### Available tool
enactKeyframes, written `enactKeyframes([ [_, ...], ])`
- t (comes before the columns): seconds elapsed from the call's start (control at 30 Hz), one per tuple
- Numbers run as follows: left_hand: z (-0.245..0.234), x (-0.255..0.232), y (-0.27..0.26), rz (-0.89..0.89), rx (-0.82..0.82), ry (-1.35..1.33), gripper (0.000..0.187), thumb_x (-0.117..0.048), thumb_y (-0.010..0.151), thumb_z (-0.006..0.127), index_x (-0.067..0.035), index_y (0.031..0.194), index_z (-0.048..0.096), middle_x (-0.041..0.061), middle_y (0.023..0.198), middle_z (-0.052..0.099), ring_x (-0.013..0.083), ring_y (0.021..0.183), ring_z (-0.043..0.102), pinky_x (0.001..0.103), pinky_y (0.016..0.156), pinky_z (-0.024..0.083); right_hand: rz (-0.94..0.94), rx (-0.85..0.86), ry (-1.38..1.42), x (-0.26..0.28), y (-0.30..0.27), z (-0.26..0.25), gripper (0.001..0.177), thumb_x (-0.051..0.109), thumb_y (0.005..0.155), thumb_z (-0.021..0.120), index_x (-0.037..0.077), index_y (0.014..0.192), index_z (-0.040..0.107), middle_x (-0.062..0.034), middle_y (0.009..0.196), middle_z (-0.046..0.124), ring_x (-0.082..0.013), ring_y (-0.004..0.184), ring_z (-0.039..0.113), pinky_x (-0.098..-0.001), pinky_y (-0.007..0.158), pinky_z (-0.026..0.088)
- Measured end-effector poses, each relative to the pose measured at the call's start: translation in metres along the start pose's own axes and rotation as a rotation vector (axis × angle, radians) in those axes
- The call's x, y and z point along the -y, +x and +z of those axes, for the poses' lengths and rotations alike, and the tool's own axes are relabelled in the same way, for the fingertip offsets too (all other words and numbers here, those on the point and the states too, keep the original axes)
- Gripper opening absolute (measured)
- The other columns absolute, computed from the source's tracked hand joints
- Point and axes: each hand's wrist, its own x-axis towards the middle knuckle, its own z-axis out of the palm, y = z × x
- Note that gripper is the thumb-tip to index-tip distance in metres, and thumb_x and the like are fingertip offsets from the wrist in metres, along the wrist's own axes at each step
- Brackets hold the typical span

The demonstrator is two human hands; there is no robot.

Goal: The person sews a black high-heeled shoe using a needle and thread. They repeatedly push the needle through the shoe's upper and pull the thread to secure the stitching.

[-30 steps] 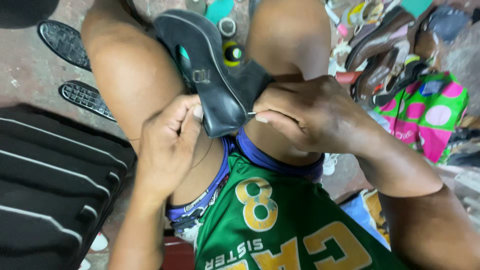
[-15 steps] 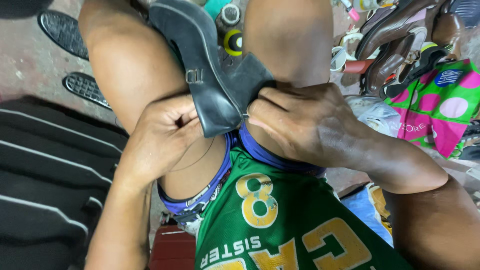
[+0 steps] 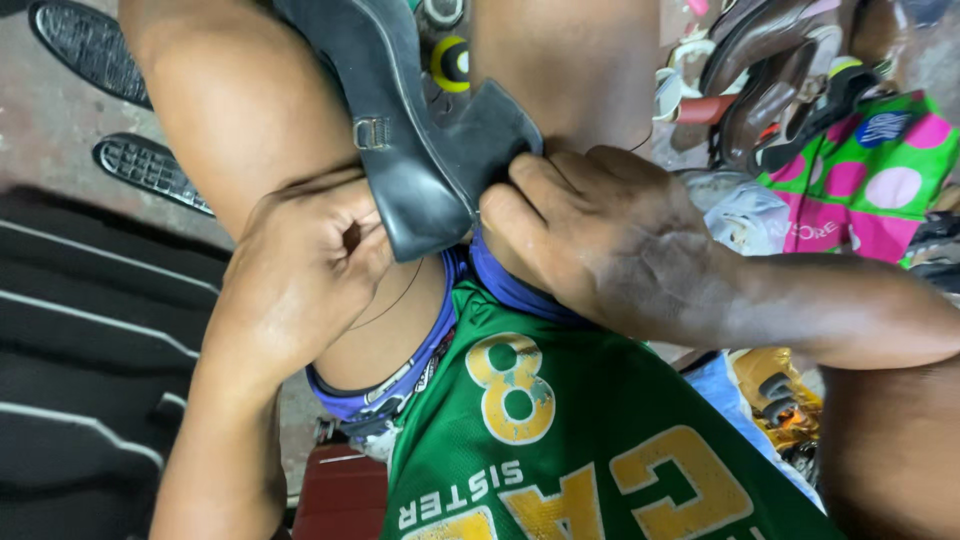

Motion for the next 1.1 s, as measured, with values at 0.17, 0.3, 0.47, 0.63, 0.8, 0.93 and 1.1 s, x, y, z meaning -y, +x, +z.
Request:
enactKeyframes([
  [0.17,0.002,0.003,-0.003,0.037,-0.086,-0.073,0.013,0.002,0.088,0.065,-0.001,0.101,0.066,0.012,0.082,0.057,0.022,0.062,0.055,0.035,0.059,0.045,-0.074,-0.106,-0.14,-0.016,0.008,0.001,0.028,0.032,0.088,0.073,0.01,0.078,0.059,-0.0035,0.069,0.052,-0.0173,0.063,0.062,-0.0314,0.053,0.048],
  [0.3,0.007,0.007,-0.002,0.067,-0.138,-0.14,0.015,0.006,0.089,0.068,0.001,0.103,0.066,0.012,0.094,0.055,0.0158,0.064,0.048,0.029,0.061,0.043,-0.019,-0.19,-0.159,-0.026,0.004,0.008,0.061,0.057,0.087,0.079,0.012,0.06,0.049,-0.0019,0.054,0.047,-0.0186,0.045,0.054,-0.0337,0.041,0.04],
  [0.47,0.016,0.015,-0.013,0.048,-0.325,-0.265,0.028,0.009,0.085,0.074,0.0,0.11,0.065,0.009,0.132,0.062,0.0019,0.066,0.049,0.019,0.064,0.043,0.031,-0.197,-0.183,-0.038,-0.008,0.02,0.062,0.06,0.085,0.081,0.013,0.059,0.05,-0.0028,0.054,0.048,-0.0206,0.045,0.052,-0.0348,0.042,0.038],
  [0.63,0.028,0.022,-0.027,0.071,-0.45,-0.272,0.019,0.009,0.098,0.071,0.0,0.114,0.066,0.01,0.129,0.065,0.0039,0.073,0.05,0.017,0.07,0.043,0.15,-0.144,-0.104,-0.062,-0.029,0.019,0.062,0.056,0.084,0.08,0.009,0.055,0.05,-0.0058,0.051,0.047,-0.0253,0.044,0.049,-0.0401,0.045,0.038],
  [0.8,0.034,0.0,-0.041,0.125,-0.604,0.063,0.023,0.001,0.094,0.079,-0.003,0.114,0.069,0.009,0.116,0.062,0.0134,0.082,0.054,0.019,0.064,0.045,0.126,-0.151,0.103,-0.06,-0.052,0.031,0.05,0.047,0.097,0.077,0.009,0.07,0.057,-0.0054,0.066,0.053,-0.0256,0.059,0.057,-0.0391,0.055,0.043],
  [0.93,0.048,-0.021,-0.042,0.3,-0.64,0.283,0.029,-0.012,0.087,0.091,-0.01,0.11,0.072,0.006,0.111,0.061,0.0169,0.087,0.06,0.026,0.066,0.05,0.109,-0.17,0.108,-0.05,-0.047,0.034,0.047,0.048,0.089,0.078,0.009,0.07,0.06,-0.007,0.066,0.057,-0.025,0.056,0.058,-0.0409,0.053,0.043],
  [1.1,0.063,-0.032,-0.021,0.424,-0.551,0.489,0.027,-0.017,0.088,0.094,-0.01,0.108,0.077,0.006,0.11,0.065,0.0169,0.079,0.06,0.029,0.063,0.048,0.102,-0.199,0.126,-0.039,-0.039,0.027,0.044,0.048,0.092,0.082,0.011,0.082,0.063,-0.0035,0.08,0.062,-0.0229,0.066,0.062,-0.036,0.058,0.044],
])
